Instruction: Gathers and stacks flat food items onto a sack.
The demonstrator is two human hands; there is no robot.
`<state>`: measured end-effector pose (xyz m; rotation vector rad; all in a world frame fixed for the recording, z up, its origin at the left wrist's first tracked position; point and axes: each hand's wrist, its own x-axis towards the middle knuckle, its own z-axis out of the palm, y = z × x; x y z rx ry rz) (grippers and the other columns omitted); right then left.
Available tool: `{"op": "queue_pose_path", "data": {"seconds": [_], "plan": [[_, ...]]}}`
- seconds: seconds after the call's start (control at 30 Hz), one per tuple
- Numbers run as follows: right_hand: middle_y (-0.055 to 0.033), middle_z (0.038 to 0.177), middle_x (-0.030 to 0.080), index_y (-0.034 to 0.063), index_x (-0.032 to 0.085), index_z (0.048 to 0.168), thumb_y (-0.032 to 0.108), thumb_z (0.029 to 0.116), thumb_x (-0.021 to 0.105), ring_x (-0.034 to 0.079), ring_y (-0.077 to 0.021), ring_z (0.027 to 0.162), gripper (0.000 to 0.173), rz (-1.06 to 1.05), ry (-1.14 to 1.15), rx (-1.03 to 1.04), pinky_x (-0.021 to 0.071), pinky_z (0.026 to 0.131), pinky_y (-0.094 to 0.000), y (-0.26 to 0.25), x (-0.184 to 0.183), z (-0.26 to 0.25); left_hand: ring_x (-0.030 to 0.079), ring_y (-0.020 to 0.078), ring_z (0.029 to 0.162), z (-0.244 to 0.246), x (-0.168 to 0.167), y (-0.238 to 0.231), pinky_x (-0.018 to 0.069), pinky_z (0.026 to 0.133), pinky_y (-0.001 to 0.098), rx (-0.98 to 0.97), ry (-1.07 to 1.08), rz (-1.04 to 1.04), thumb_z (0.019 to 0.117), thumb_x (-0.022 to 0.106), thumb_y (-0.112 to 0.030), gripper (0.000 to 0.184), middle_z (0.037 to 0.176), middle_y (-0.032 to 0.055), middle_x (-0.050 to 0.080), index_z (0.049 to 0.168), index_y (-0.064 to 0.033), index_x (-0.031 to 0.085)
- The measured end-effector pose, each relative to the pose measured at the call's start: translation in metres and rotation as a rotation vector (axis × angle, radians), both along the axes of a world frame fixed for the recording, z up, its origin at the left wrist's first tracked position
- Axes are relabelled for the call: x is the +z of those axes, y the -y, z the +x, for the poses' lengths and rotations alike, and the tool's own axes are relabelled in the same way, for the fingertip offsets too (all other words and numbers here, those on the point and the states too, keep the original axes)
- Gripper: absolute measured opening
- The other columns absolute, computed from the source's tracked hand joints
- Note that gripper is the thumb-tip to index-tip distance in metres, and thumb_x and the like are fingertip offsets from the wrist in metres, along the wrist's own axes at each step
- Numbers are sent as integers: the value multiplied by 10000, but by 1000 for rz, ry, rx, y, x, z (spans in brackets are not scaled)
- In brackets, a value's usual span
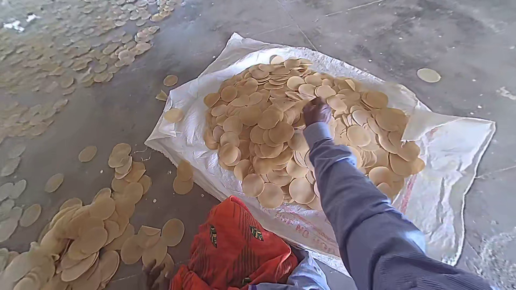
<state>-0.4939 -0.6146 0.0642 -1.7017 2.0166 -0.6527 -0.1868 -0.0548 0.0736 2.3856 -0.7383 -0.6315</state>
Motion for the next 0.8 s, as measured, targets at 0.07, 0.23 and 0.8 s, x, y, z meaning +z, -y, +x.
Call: {"op": "queue_pose_path", "data": {"seconds": [0.07, 0.23, 0.8], "plan": [[-277, 1270, 654, -24, 584, 1335, 235, 1002, 597, 624, -414, 1221, 421, -93, 153, -18, 463, 1041, -597, -9, 30, -19, 613, 432, 1221, -12, 14, 25, 505, 1020, 533, -88, 45, -96, 969, 552, -89, 607, 1320, 369, 593, 1481, 162, 344], [-260, 1162, 682, -46, 577, 1328, 234, 1001, 646, 694, -356, 1025, 436, -61, 358, -74, 560, 923, -542, -53, -3, -89, 625, 332, 1275, -52, -12, 97, 559, 1017, 446, -342, 259, -423, 1018, 563, -365, 606, 1360, 289, 609, 1381, 118, 523], [-185, 1625, 396, 15, 437, 1541, 865, 882, 408, 296, -354, 1547, 1076, 96, -345, 524, 144, 1247, -654, 12, -66, 51, 567, 446, 1310, -97, -31, 163, 408, 1087, 642, -656, 510, -169, 952, 454, -525, 662, 1357, 186, 657, 1338, -28, 659]]}}
